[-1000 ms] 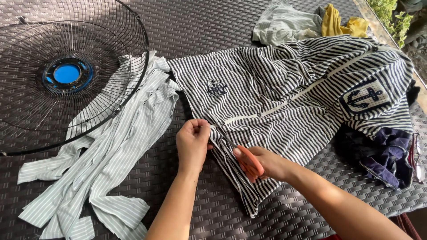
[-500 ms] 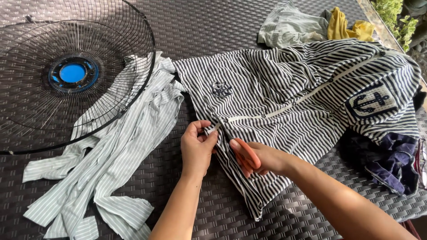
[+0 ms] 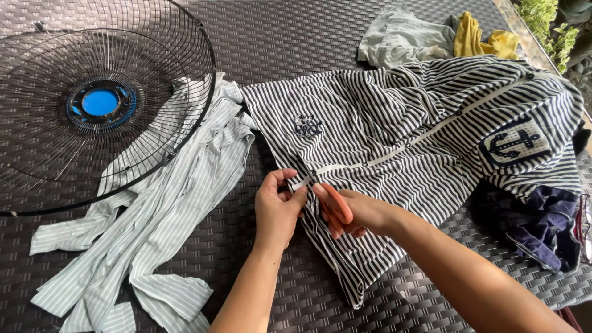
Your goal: Cutting a striped t-shirt into several thin strips using a pair of scissors on a table.
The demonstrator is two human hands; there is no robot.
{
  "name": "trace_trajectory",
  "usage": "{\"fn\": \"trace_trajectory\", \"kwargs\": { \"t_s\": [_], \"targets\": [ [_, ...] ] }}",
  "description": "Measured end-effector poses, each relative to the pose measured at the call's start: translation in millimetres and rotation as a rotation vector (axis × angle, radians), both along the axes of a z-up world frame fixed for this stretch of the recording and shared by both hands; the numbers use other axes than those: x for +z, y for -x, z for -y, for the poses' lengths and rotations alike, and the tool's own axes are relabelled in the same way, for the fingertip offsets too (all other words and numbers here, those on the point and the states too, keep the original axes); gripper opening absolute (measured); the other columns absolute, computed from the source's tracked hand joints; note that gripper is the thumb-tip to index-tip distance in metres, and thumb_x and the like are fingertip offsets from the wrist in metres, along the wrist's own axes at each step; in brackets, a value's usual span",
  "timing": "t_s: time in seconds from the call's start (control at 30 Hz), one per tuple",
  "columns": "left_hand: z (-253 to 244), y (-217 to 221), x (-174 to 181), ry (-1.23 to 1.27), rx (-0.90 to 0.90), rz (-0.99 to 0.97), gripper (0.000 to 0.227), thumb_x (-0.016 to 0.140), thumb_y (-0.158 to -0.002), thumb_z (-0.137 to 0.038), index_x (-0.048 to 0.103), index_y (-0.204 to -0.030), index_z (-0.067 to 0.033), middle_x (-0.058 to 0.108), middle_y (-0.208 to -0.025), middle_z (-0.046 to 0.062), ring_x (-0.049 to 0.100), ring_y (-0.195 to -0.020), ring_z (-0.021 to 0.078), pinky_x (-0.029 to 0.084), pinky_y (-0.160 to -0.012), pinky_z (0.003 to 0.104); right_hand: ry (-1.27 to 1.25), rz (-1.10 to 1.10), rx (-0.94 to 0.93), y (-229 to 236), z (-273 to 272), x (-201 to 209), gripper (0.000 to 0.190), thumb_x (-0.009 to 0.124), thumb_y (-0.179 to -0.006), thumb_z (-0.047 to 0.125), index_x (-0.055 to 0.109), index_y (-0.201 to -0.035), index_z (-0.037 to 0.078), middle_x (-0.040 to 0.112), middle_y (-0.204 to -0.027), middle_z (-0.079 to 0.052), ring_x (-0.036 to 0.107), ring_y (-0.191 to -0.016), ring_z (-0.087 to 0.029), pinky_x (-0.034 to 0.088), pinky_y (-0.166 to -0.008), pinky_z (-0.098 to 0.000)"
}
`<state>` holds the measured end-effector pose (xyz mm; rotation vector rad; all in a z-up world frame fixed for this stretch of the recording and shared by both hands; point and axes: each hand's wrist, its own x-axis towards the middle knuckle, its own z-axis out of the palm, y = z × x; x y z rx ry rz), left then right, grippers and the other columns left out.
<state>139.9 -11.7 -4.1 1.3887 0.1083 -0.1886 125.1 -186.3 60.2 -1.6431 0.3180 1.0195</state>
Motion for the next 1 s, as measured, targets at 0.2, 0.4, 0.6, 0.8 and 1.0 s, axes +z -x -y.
{"fn": "trace_trajectory", "kwargs": {
  "t_s": [0.2, 0.4, 0.6, 0.8, 1.0],
  "targets": [
    [1.1, -1.0, -1.8, -0.064, 0.018, -0.017, 0.043, 0.074, -0.086, -0.001, 0.058, -0.125, -0.0002, 0.065, -0.097, 0.013, 0.059, -0.069, 0.0105, 0.050, -0.056, 0.025, 0.150, 0.141, -0.091, 10.4, -7.2, -8.5, 0.064, 0.046, -0.093, 0.070, 0.057, -0.075, 0.010, 0.056, -0.058, -0.003, 0.052, -0.046, -0.011, 0.035, -0.040, -0.0251],
    [5.1, -29.3, 16.7, 0.011, 0.035, -0.072, 0.091, 0.070, -0.086, -0.016, 0.013, -0.156, -0.0074, 0.055, -0.135, 0.016, 0.062, -0.123, 0.0262, 0.055, -0.097, 0.037, -0.061, 0.128, -0.062, 10.1, 4.3, -17.6, 0.061, 0.041, -0.099, 0.065, 0.052, -0.077, 0.010, 0.049, -0.055, -0.001, 0.042, -0.042, -0.010, 0.028, -0.036, -0.0261],
    [-0.2, -77.5, 32.4, -0.097, 0.141, -0.399, 0.084, 0.067, -0.087, -0.041, 0.031, -0.156, -0.0090, 0.054, -0.126, 0.012, 0.057, -0.098, 0.0226, 0.051, -0.083, 0.039, -0.314, 0.145, -0.114, 17.4, 16.5, -18.0, 0.054, 0.032, -0.103, 0.060, 0.053, -0.091, 0.012, 0.051, -0.058, -0.004, 0.034, -0.042, -0.009, 0.024, -0.038, -0.0234],
    [-1.9, -112.0, 4.7, -0.027, 0.148, -0.321, 0.043, 0.067, -0.087, -0.034, 0.061, -0.116, -0.0028, 0.064, -0.097, 0.003, 0.055, -0.072, 0.0114, 0.039, -0.055, 0.032, -0.281, 0.131, -0.103, 16.5, 16.2, -13.0, 0.054, 0.031, -0.102, 0.061, 0.053, -0.093, 0.013, 0.054, -0.059, -0.006, 0.029, -0.038, -0.009, 0.025, -0.036, -0.0238],
    [-8.6, -124.4, -6.9, -0.374, 0.037, -0.172, 0.027, 0.067, -0.091, -0.027, 0.064, -0.085, -0.0003, 0.055, -0.067, 0.002, 0.045, -0.056, 0.0153, 0.035, -0.050, 0.037, -0.311, 0.115, -0.089, 13.8, 21.9, -25.7, 0.056, 0.032, -0.102, 0.063, 0.053, -0.094, 0.011, 0.055, -0.060, -0.006, 0.031, -0.039, -0.009, 0.025, -0.037, -0.0236]
  ]
}}
